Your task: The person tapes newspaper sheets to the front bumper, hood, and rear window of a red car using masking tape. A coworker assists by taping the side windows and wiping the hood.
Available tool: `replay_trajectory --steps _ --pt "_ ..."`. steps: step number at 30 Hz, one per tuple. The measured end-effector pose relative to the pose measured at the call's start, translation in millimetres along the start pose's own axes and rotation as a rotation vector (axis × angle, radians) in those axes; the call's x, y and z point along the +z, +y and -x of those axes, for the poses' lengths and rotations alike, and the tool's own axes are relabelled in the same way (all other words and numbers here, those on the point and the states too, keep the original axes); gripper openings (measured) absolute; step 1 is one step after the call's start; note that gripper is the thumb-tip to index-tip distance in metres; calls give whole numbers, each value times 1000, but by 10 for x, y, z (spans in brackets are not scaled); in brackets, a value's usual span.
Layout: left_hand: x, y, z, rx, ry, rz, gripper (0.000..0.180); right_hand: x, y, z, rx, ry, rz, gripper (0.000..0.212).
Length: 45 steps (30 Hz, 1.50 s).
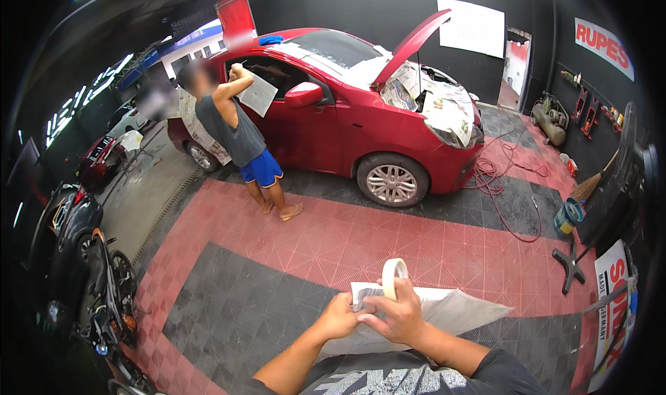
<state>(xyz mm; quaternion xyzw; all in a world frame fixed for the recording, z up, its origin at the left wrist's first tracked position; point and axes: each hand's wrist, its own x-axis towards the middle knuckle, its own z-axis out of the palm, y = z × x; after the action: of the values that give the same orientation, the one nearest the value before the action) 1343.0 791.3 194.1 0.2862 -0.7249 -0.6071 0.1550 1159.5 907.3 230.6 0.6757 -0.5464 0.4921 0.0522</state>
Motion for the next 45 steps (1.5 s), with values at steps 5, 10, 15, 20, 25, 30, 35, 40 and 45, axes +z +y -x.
replay_trajectory --steps 5,10,15,20,25,30,35,40,45 --pt "-1389 -129 -1438 71 168 -72 34 231 1325 -874 346 407 133 23" --pt "-2532 -174 -2829 52 123 126 23 -5 3290 -1096 922 664 -425 38" --pt "-3518 135 -4109 86 211 144 21 459 4451 -2415 651 -49 92 81" --pt "-4681 644 -5332 310 439 35 20 651 5668 -4041 535 -387 86 53" --pt "-5750 502 -6352 307 493 95 16 718 6646 -4804 621 -358 50 26" --pt "-6757 71 -7651 339 360 143 13 946 7115 -5081 758 98 -42 14" --pt "-6962 32 -9384 419 315 315 19 961 7321 -5583 725 433 85 24" --pt "-6470 341 -10792 449 154 270 20 710 7425 -5635 914 652 58 12" --pt "-5649 498 -11575 485 -153 240 6 425 7366 -4638 1066 759 200 6"
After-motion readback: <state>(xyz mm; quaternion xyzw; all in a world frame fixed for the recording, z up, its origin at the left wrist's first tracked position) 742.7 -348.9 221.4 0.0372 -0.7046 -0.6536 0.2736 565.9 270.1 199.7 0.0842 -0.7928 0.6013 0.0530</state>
